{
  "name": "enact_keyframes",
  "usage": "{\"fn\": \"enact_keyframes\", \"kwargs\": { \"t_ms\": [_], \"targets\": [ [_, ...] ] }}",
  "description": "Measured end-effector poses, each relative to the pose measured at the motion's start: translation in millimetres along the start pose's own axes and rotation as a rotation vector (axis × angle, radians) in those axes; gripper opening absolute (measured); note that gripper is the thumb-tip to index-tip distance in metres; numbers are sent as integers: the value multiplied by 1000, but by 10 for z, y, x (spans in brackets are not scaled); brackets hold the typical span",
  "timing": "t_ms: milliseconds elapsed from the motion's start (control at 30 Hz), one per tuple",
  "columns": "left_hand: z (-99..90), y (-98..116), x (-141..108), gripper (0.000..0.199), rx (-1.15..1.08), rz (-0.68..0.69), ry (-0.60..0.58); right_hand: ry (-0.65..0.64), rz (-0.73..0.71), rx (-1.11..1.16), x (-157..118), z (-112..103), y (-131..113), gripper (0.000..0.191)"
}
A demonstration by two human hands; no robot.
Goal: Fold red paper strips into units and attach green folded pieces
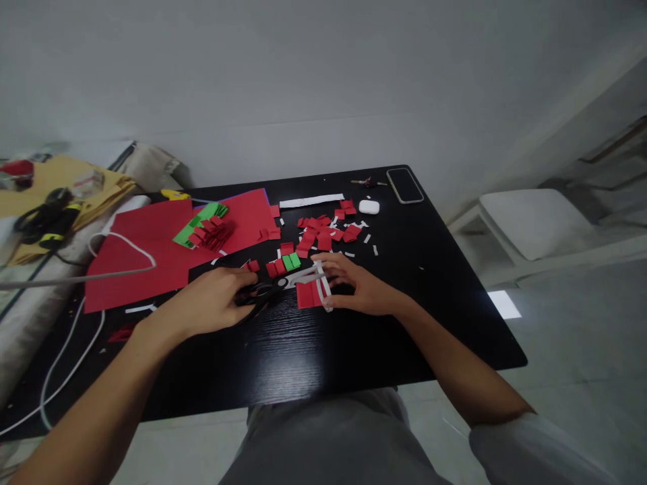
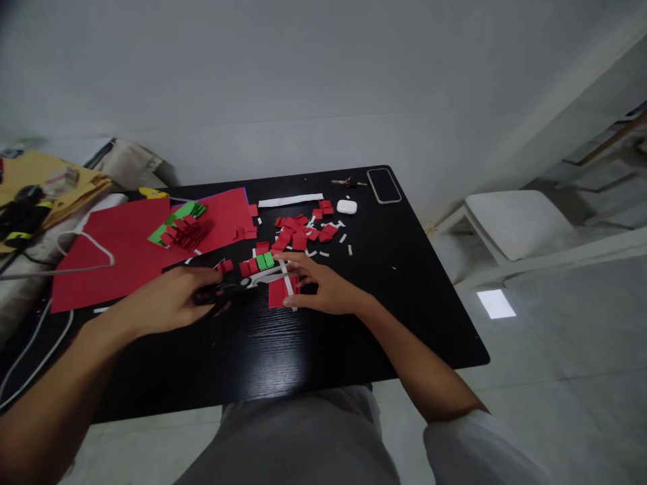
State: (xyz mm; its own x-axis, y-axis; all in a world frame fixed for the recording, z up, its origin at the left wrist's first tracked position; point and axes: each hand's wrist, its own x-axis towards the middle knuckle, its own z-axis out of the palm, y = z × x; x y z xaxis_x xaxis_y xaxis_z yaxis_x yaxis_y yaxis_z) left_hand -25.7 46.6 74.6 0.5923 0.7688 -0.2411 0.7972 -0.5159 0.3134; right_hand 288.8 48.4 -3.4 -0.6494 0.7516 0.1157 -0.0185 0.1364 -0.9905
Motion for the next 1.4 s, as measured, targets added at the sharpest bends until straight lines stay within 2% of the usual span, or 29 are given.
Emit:
{"fn": "enact_keyframes", "kwargs": {
  "t_ms": [267,533,700,867,1000,1100,1233,1400],
  "targets": [
    [-38,15,8,28,18,1,-34,-3,-23,-65,-9,-12,6,77],
    [-33,-19,-2,18,8,-10,-69,-4,-33,-110,-15,-22,49,77],
    [-7,-68,-15,23,-44,8,-94,-32,-25,-94,-22,-36,33,73],
    [16,-81,-61,41,-90,-94,-81,-86,-44,10,-30,-23,26,67],
    [127,-205,-186,46,-88,-225,-12,-63,-40,43,-30,-22,-8,64],
    [267,-344,-308,46,-131,-312,0,44,-12,-98,-28,-72,-48,69],
    [434,-472,-416,42,-75,-362,69,189,23,-423,-30,-179,-76,79],
    [525,-534,-411,40,-41,-373,117,214,119,-664,-24,-247,-39,86]
  ]
}}
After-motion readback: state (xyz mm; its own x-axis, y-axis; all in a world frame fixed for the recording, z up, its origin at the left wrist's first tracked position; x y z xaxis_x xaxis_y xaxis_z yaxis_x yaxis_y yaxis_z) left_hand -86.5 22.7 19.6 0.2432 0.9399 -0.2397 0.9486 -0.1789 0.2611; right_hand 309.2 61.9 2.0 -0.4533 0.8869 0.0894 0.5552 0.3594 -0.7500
